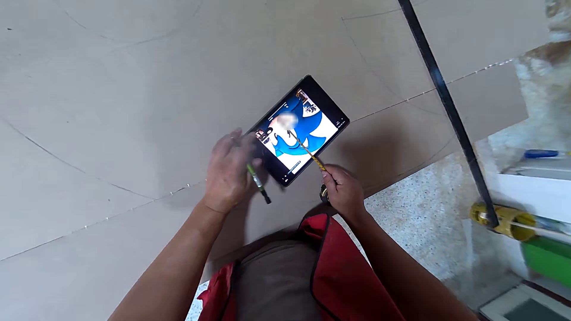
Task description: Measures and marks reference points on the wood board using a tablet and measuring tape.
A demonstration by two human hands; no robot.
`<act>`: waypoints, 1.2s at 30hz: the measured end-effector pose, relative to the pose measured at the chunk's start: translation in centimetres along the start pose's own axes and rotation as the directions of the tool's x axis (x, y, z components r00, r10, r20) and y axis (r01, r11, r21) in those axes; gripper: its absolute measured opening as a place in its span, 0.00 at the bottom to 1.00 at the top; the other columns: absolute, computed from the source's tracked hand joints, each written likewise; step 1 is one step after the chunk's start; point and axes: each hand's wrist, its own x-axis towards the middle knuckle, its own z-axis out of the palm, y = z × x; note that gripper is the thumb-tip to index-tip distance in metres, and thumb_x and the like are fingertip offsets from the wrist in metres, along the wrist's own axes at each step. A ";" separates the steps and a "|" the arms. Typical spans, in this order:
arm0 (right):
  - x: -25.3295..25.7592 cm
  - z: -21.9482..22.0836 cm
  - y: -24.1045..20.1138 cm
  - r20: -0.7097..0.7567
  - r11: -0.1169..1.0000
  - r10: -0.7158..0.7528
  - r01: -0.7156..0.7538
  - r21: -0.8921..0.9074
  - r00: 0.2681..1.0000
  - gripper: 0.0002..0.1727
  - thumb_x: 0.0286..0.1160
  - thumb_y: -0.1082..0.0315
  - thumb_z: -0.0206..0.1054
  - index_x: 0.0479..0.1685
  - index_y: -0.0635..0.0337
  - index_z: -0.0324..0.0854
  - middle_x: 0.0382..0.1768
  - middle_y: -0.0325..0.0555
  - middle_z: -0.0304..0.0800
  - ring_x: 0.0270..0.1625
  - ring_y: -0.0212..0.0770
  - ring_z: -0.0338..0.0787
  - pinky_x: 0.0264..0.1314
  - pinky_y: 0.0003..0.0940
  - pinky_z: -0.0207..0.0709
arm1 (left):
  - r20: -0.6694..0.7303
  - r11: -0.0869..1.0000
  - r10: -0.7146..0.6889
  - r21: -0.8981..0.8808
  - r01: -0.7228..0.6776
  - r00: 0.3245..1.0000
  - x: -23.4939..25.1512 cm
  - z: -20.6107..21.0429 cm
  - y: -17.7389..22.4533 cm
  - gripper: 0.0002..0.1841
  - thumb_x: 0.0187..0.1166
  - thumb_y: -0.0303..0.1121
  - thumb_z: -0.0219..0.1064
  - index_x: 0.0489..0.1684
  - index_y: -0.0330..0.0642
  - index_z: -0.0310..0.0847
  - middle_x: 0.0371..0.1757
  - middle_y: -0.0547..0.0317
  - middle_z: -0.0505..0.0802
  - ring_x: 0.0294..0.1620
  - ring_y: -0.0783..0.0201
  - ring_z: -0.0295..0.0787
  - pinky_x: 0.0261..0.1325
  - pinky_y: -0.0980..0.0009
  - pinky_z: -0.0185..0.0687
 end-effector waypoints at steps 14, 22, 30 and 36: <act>2.2 0.4 -1.4 -0.009 0.997 -0.018 0.017 -0.082 1.000 0.15 0.89 0.58 0.61 0.56 0.49 0.93 0.47 0.39 0.97 0.44 0.36 0.95 0.47 0.41 0.89 | -0.131 0.950 -0.279 0.106 0.294 0.951 -8.4 -0.2 -7.4 0.25 0.91 0.49 0.51 0.75 0.41 0.76 0.88 0.55 0.75 0.93 0.53 0.59 0.95 0.48 0.49; 2.1 0.5 -1.7 0.001 0.989 -0.050 0.049 -0.141 0.999 0.16 0.89 0.58 0.60 0.57 0.51 0.93 0.45 0.41 0.98 0.44 0.39 0.95 0.47 0.44 0.89 | -0.136 0.945 -0.278 0.141 0.296 0.951 -8.7 -0.1 -7.6 0.25 0.92 0.49 0.50 0.71 0.40 0.78 0.88 0.56 0.75 0.93 0.55 0.60 0.95 0.51 0.48; 2.2 0.5 -1.6 -0.006 0.986 -0.073 0.071 -0.150 0.997 0.15 0.89 0.59 0.60 0.56 0.50 0.93 0.43 0.41 0.98 0.42 0.39 0.95 0.45 0.43 0.88 | -0.129 0.944 -0.279 0.146 0.297 0.952 -8.7 0.0 -7.6 0.25 0.92 0.49 0.50 0.72 0.40 0.78 0.88 0.56 0.75 0.93 0.56 0.60 0.96 0.51 0.48; 2.2 0.6 -1.5 -0.029 0.986 -0.094 0.089 -0.140 0.995 0.15 0.88 0.61 0.61 0.56 0.51 0.94 0.46 0.41 0.98 0.46 0.39 0.96 0.49 0.43 0.90 | -0.137 0.945 -0.272 0.149 0.291 0.953 -8.6 0.0 -7.6 0.24 0.91 0.49 0.51 0.71 0.40 0.78 0.87 0.57 0.76 0.93 0.56 0.61 0.95 0.51 0.49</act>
